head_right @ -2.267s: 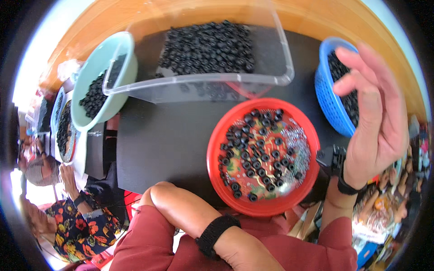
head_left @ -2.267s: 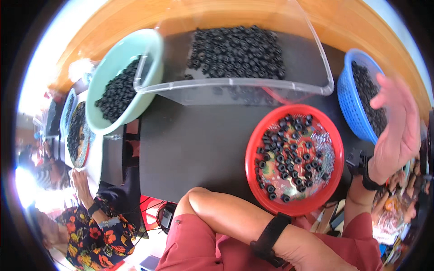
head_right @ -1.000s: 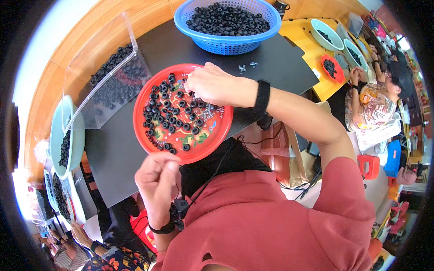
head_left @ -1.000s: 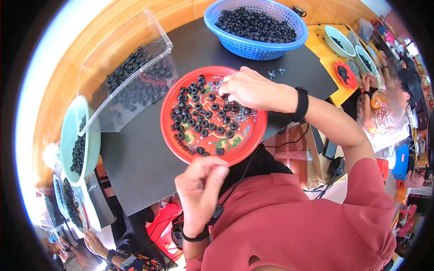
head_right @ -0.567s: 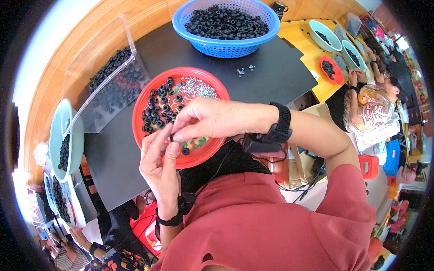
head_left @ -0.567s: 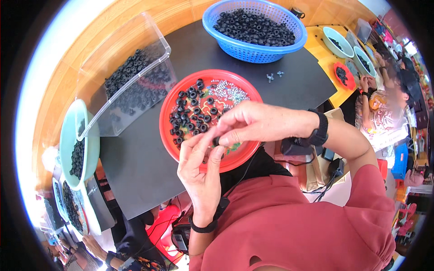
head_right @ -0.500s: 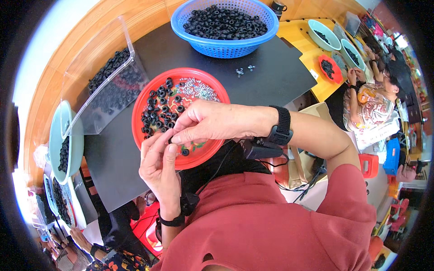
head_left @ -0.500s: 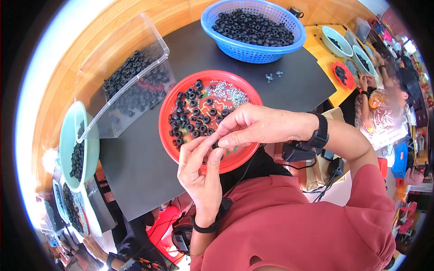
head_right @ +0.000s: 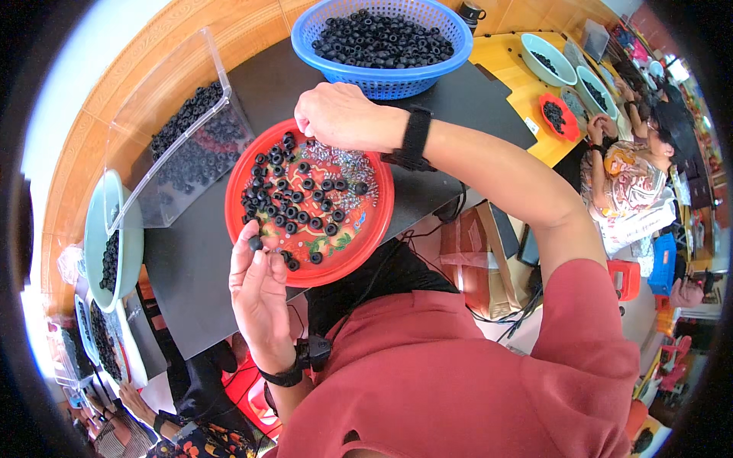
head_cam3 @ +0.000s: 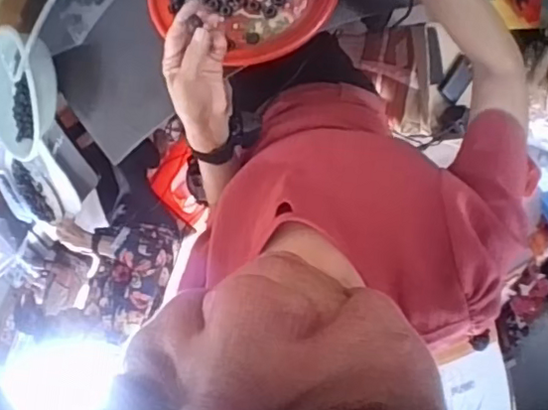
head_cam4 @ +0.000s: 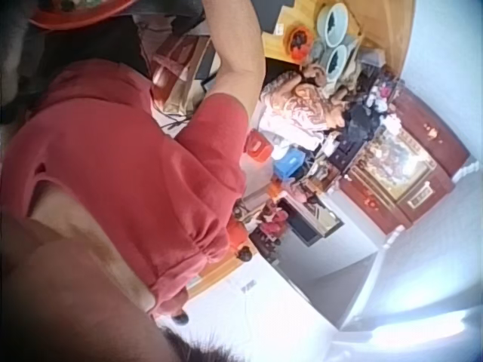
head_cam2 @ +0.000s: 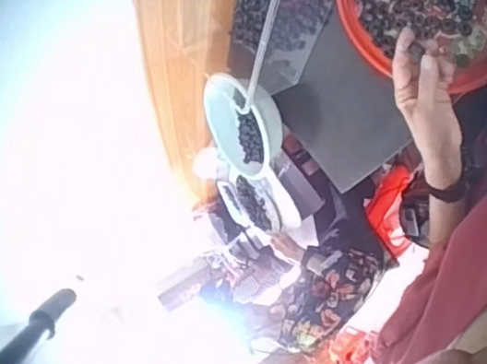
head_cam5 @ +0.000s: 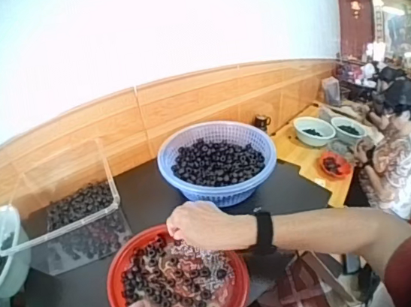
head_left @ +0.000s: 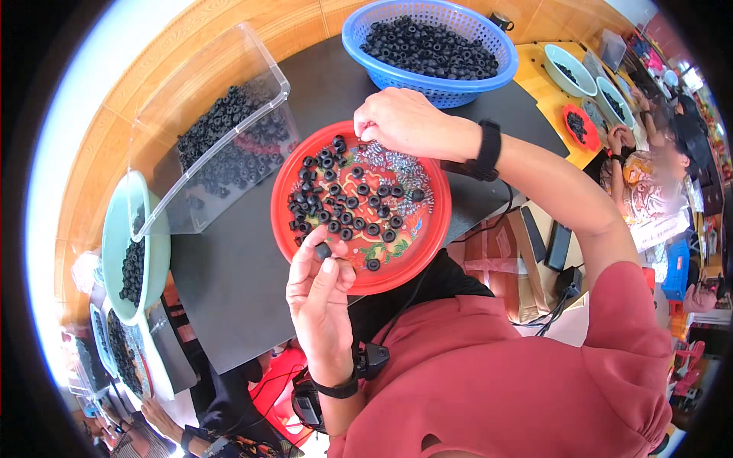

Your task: Assembling small black plastic casing parts by hand.

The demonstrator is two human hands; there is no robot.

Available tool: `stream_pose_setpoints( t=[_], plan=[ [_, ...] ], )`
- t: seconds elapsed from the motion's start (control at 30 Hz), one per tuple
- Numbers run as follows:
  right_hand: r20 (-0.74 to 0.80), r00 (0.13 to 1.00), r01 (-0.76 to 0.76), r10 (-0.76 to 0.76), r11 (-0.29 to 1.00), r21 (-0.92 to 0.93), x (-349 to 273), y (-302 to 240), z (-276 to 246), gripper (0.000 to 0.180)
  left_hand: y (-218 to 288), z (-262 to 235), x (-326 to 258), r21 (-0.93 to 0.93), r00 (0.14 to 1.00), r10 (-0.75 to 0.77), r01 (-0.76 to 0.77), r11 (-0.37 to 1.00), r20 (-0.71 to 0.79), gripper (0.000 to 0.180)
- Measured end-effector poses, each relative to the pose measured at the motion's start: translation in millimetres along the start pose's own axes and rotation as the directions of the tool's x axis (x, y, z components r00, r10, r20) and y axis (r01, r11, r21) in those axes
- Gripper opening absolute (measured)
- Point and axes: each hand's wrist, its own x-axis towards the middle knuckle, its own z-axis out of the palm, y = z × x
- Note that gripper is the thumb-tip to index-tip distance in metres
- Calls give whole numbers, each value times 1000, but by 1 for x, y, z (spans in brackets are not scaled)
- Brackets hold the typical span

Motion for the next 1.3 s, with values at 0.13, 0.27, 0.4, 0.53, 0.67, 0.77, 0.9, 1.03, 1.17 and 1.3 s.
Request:
stream_pose_setpoints(
  t=[0.13, 0.27, 0.4, 0.53, 0.67, 0.77, 0.9, 1.03, 1.17, 1.3],
  plan=[
    [70, 997, 32, -31, 999, -12, 6, -1, 8, 10, 4, -7, -1, -117, 997, -68, 63, 991, -37, 38],
    [147, 986, 67, -74, 997, 49, 6, -1, 19, 9, 5, -11, 1, -155, 995, -100, 97, 983, -10, 36],
    [185, 975, 126, -123, 992, -5, 6, -4, 26, 11, 5, -9, 5, -200, 987, -147, 156, 967, 59, 32],
    [255, 960, 163, -118, 973, -161, 6, -12, 19, 14, 4, -10, 6, -257, 983, -177, 182, 949, 45, 28],
    [130, 969, 233, -209, 947, -220, -2, -5, 13, 7, 8, -8, 9, -192, 986, -166, 165, 967, 13, 29],
    [158, 966, 232, -205, 957, -176, -13, -12, 4, 6, 9, 1, 13, -158, 978, -157, 135, 978, -135, 26],
    [261, 950, 211, -173, 969, -128, -24, -21, 1, 6, 6, -9, 17, -158, 989, -128, 138, 978, 68, 33],
    [228, 947, 240, -226, 970, -35, -29, -16, 10, 7, 6, 1, 20, 51, 996, -65, 68, 996, -64, 31],
    [266, 938, 258, -222, 960, -108, -27, -18, 12, 8, 11, 12, 22, 145, 989, -68, 86, 986, -128, 32],
    [160, 966, 205, -203, 979, 4, -14, -27, 2, 11, 12, 7, 22, 172, 992, -58, 77, 982, -113, 31]
  ],
)
